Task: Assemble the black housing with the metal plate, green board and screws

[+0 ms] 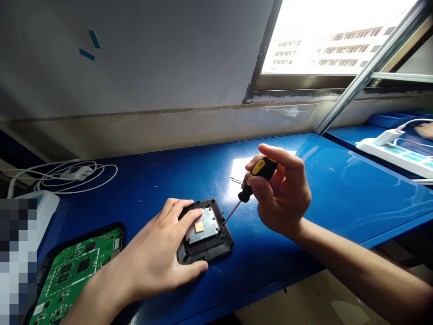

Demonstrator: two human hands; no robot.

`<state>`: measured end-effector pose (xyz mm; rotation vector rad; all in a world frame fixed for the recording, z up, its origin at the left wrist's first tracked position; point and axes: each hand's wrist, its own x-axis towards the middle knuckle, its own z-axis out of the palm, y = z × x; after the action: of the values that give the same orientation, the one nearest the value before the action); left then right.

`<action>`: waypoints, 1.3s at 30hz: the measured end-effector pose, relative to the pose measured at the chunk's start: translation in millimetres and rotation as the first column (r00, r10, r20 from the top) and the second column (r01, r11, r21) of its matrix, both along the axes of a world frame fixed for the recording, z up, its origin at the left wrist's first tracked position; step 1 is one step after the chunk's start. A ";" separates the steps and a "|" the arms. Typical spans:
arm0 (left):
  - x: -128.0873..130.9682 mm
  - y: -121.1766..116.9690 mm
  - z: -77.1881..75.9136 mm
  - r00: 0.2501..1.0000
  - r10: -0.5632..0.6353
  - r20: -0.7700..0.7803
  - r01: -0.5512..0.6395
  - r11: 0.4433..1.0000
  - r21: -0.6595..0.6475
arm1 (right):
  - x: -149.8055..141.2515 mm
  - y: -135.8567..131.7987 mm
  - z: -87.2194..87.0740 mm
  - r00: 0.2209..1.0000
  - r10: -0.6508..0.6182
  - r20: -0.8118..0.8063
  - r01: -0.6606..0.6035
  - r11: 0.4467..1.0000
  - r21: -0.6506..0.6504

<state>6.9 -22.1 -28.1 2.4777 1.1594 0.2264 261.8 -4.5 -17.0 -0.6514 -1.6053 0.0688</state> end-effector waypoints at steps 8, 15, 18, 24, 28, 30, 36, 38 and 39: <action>2.2 2.1 0.5 0.999 0.004 -0.054 -0.003 1.000 0.024 | -0.6 -1.4 -1.8 0.995 0.101 -0.019 -0.101 0.995 -0.025; 1.7 -2.4 4.2 1.000 -0.006 -0.024 0.008 0.997 0.078 | 1.1 0.8 0.6 0.999 0.037 -0.025 -0.036 0.999 0.015; -0.6 -2.8 8.3 1.000 0.018 0.007 -0.019 0.993 0.114 | 2.2 2.2 -1.2 0.999 0.032 -0.043 -0.032 0.999 0.006; -0.1 0.5 22.0 0.998 0.055 -0.008 -0.053 0.983 0.179 | -0.3 4.6 -6.7 0.998 -0.002 -0.059 0.000 0.999 -0.033; 7.3 3.3 32.1 0.997 0.050 -0.055 -0.039 0.980 0.193 | -1.2 6.5 -7.7 0.997 0.018 -0.074 -0.023 0.998 -0.056; 11.7 4.9 37.8 0.995 0.061 -0.079 -0.044 0.979 0.197 | -0.8 7.1 -7.5 0.997 0.024 -0.075 -0.028 0.999 -0.041; 28.1 11.2 57.8 0.982 0.073 -0.176 -0.043 0.985 0.164 | -0.1 6.4 -6.6 0.997 -0.003 -0.072 0.000 0.999 -0.043; 31.7 12.9 63.2 0.976 0.073 -0.204 -0.043 0.988 0.149 | -0.3 5.8 -6.2 0.997 -0.012 -0.078 0.008 0.999 -0.047; 32.5 13.4 65.2 0.973 0.080 -0.217 -0.048 0.988 0.149 | -0.5 5.6 -5.9 0.996 -0.015 -0.083 0.011 0.999 -0.044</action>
<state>39.4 -8.7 37.1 2.6468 1.3590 0.0519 261.4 1.1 -22.9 -0.6841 -1.5221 0.1202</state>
